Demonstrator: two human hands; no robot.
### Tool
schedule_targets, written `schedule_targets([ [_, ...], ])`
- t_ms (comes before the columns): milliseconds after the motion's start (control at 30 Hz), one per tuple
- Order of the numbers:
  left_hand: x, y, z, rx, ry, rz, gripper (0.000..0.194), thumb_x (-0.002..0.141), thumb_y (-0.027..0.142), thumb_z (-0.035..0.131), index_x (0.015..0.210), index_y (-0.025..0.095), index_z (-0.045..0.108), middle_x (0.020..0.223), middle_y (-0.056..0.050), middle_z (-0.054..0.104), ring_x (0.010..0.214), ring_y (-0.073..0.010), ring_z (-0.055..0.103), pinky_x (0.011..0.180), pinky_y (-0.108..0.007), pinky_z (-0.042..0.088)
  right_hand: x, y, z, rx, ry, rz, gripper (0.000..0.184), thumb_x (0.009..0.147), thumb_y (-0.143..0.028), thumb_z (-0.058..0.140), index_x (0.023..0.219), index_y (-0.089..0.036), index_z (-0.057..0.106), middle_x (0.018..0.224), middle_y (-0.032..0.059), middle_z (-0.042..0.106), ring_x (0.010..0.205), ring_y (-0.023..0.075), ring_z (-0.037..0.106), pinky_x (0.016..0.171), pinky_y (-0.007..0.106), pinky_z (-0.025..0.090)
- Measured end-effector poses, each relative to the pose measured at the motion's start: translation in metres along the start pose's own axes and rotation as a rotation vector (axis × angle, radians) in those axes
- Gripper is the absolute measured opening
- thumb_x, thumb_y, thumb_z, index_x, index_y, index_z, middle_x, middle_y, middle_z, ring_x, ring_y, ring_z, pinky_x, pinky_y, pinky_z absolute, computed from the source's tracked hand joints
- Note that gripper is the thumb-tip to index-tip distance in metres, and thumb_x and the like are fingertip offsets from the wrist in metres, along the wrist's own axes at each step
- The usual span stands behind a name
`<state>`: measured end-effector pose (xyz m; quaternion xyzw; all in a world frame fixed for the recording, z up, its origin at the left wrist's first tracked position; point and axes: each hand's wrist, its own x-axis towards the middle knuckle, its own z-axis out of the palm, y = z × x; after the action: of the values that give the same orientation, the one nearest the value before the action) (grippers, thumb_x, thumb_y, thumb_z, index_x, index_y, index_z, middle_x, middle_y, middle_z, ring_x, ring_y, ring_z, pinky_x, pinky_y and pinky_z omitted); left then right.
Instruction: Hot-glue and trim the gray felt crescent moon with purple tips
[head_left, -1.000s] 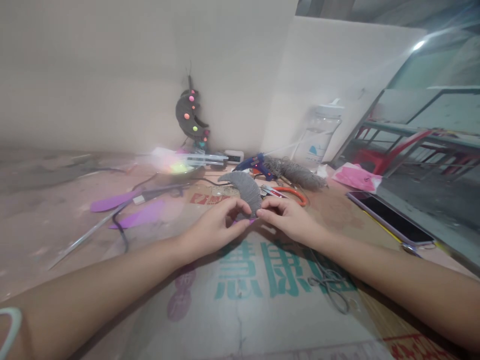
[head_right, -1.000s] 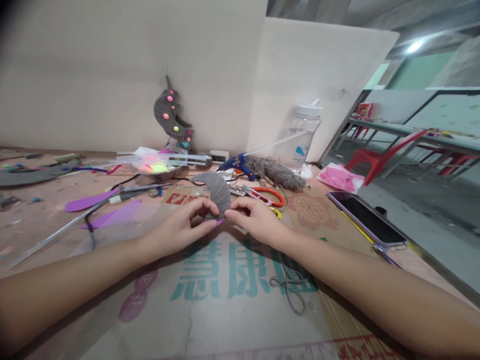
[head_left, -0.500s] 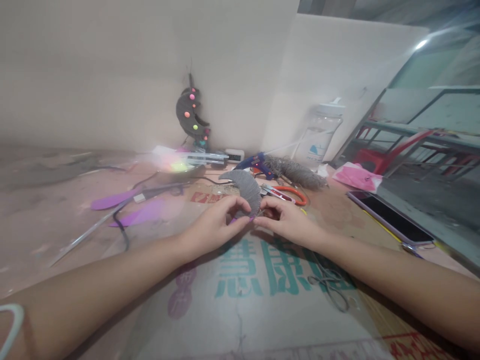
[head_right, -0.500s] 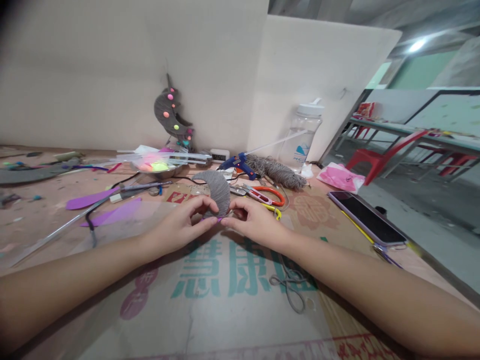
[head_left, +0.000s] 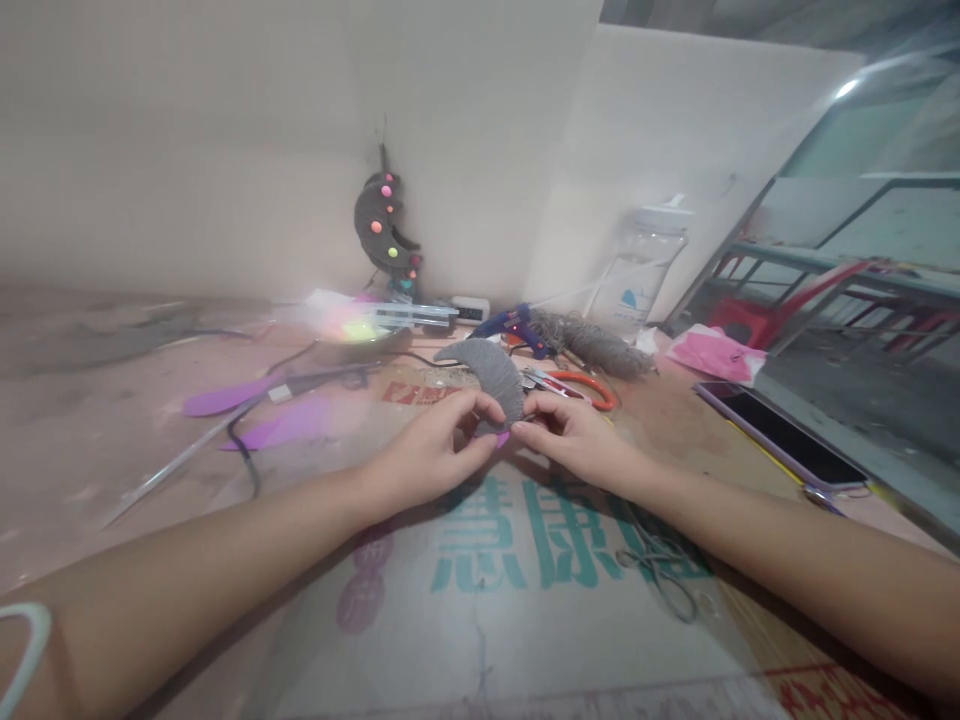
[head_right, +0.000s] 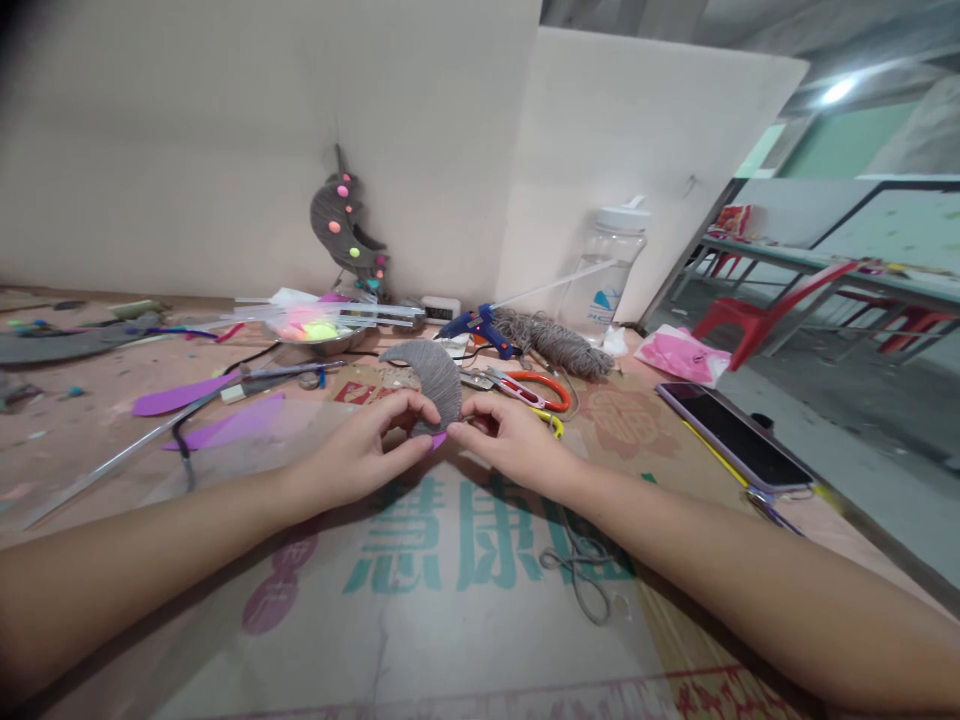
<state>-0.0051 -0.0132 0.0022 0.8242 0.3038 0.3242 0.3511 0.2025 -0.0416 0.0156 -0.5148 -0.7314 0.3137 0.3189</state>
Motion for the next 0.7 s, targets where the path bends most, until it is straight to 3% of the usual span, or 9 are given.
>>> schedule_targets([
  [333,0.0003,0.0006,0.0007,-0.015,0.005,-0.019,0.019,0.084,0.018,0.050,0.102,0.019,0.056,0.094,-0.001,0.061,0.071,-0.0109,0.057,0.064,-0.024,0.047,-0.0004,-0.0026,-0.0055,0.078,-0.026,-0.042,0.038,0.088,-0.055,0.052,0.078,-0.018,0.056,0.066,-0.0023,0.046,0.062,0.0130,0.044,0.057,0.025,0.037],
  [500,-0.0007,0.0022,0.0001,-0.026,-0.030,-0.044,0.022,0.083,0.016,0.050,0.104,0.020,0.055,0.091,0.000,0.059,0.065,-0.0093,0.053,0.061,-0.023,0.046,0.0005,-0.0006,-0.0020,0.106,0.009,0.034,0.033,0.088,-0.050,0.054,0.077,-0.019,0.054,0.062,-0.0040,0.046,0.055,0.0114,0.044,0.053,0.025,0.036],
  [700,-0.0022,-0.0020,-0.0004,-0.126,0.022,-0.021,0.038,0.076,0.010,0.051,0.112,0.022,0.050,0.100,-0.002,0.055,0.088,-0.0135,0.056,0.077,-0.026,0.050,0.0004,0.0017,-0.0010,0.187,0.027,0.087,0.034,0.086,-0.051,0.055,0.074,-0.020,0.051,0.058,-0.0057,0.044,0.048,0.0098,0.043,0.047,0.024,0.035],
])
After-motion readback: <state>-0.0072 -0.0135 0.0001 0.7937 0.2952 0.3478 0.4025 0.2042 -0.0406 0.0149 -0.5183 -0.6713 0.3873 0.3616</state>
